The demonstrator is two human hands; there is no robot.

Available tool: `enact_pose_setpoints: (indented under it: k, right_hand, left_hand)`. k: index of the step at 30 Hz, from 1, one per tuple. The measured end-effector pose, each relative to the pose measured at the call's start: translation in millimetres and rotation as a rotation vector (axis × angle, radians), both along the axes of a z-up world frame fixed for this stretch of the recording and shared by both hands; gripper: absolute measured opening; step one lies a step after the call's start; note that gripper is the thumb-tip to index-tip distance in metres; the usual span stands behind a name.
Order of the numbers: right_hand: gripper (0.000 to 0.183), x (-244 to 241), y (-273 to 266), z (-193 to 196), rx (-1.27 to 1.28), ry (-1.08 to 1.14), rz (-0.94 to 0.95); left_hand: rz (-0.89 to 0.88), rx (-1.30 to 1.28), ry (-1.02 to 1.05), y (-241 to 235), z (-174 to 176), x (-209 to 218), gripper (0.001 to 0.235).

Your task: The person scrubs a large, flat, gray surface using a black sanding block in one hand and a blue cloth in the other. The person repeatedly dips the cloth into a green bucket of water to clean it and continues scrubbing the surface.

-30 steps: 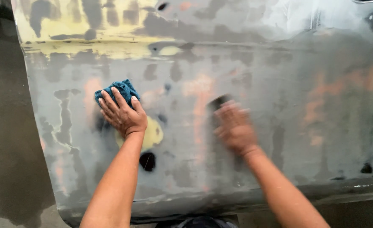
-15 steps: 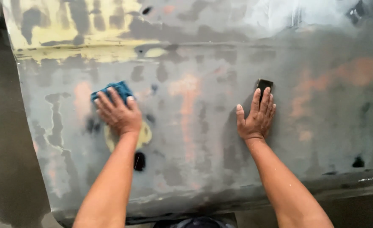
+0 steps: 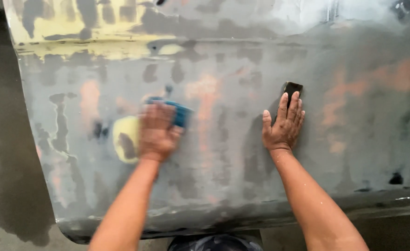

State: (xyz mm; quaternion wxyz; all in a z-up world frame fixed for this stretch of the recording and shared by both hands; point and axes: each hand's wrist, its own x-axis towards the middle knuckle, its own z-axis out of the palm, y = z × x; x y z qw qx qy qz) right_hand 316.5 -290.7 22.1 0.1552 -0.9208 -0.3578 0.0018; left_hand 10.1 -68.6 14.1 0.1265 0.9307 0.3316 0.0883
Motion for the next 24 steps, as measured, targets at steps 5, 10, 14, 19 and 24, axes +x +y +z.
enact_pose_setpoints:
  k: [5,10,14,19,24]
  right_hand:
    - [0.077,-3,4,6,-0.016,0.027,-0.02]
    - [0.08,-1,1,5,0.01,0.054,-0.011]
    - [0.076,4,0,7,0.123,0.096,-0.037]
    - [0.075,2,7,3,0.143,0.089,-0.033]
    - [0.074,-2,0,-1,0.058,0.003,-0.019]
  left_hand:
    - [0.631,0.097,-0.038,12,-22,8,0.072]
    - [0.148,-0.057,-0.075,-74,9,134,0.074]
    - [-0.398,-0.189,-0.115,-121,9,138,0.072]
    - [-0.497,-0.305,-0.011,-56,10,33,0.077]
    - [0.556,0.047,-0.024,45,-17,-1,0.071]
